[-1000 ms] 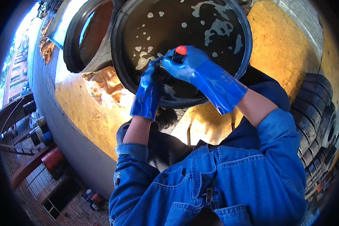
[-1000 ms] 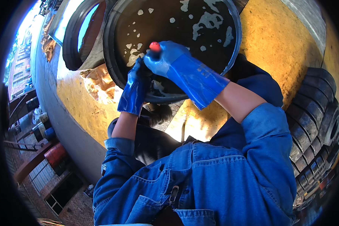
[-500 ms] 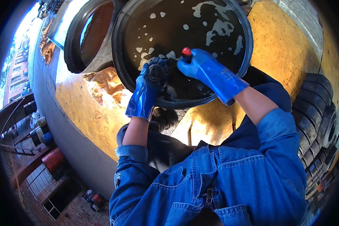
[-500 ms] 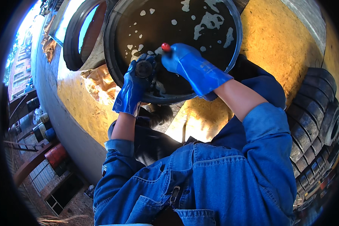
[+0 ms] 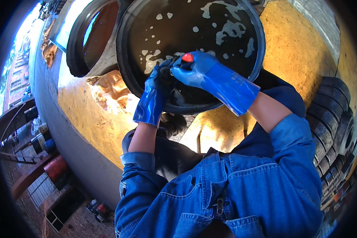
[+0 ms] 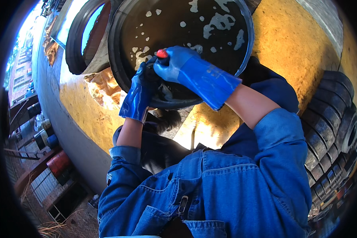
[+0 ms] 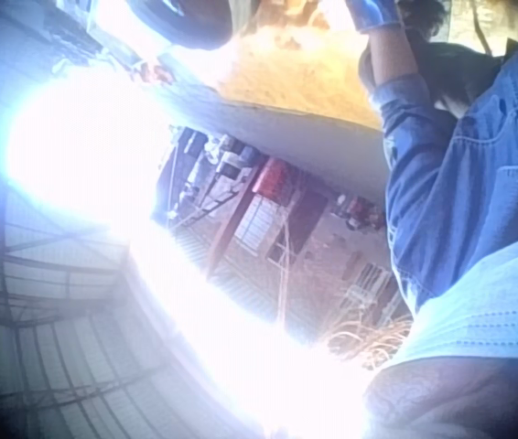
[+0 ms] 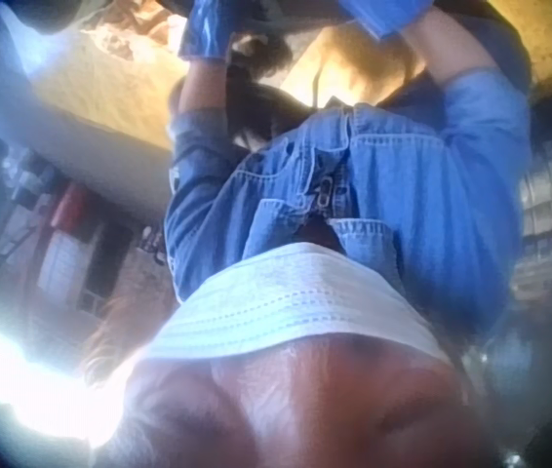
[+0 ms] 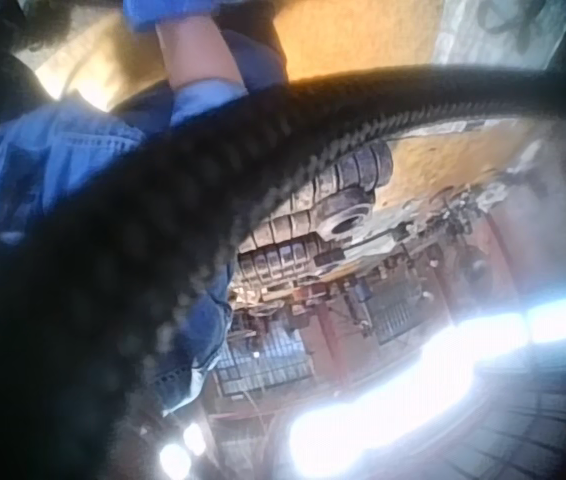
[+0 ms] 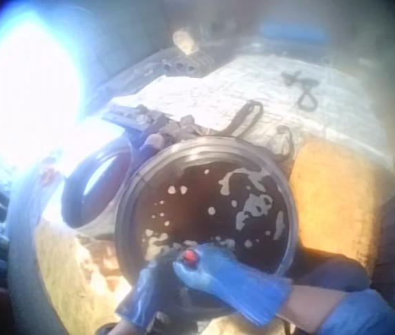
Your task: The person is washing circular metal parts in a large basin of soapy water using a small brush. They pick up the parts by hand to scrub them clean within the basin.
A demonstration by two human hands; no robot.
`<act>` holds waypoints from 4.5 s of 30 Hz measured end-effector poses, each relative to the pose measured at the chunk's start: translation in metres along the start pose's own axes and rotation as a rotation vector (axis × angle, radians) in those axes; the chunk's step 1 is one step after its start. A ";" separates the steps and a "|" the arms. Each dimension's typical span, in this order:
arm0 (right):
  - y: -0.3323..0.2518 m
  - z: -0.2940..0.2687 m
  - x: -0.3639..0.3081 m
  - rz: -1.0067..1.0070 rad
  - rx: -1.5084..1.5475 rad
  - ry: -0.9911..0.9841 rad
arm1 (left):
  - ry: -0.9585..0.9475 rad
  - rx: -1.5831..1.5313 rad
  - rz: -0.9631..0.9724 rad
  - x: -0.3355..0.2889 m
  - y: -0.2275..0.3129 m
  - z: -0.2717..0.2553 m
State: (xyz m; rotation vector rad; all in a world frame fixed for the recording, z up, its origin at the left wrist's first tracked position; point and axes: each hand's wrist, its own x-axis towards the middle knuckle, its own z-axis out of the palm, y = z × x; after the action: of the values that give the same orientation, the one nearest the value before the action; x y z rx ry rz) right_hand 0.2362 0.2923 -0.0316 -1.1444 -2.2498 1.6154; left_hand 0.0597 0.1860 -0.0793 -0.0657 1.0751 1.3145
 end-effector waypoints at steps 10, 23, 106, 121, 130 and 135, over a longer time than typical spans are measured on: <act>0.020 -0.012 0.002 0.286 -0.228 0.056 | -0.189 0.551 0.320 -0.001 -0.004 -0.020; 0.018 -0.002 0.004 0.182 -0.107 0.028 | 0.141 1.079 0.405 -0.016 0.006 -0.007; 0.006 -0.079 -0.033 0.046 -0.149 0.185 | 0.116 2.189 0.100 0.043 0.004 0.015; 0.006 -0.084 -0.034 0.153 -0.216 0.145 | -0.107 2.373 0.208 0.070 -0.011 0.043; 0.002 -0.078 -0.028 0.136 -0.239 0.118 | -0.311 1.544 0.021 0.137 -0.050 -0.031; 0.012 -0.083 -0.031 0.162 -0.248 0.147 | -0.365 1.456 -0.093 0.155 -0.053 -0.034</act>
State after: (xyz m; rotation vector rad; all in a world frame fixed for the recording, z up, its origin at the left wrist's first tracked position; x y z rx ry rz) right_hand 0.3074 0.3363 0.0015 -1.4877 -2.3619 1.2773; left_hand 0.0617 0.2633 -0.2279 1.1372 1.4362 0.2011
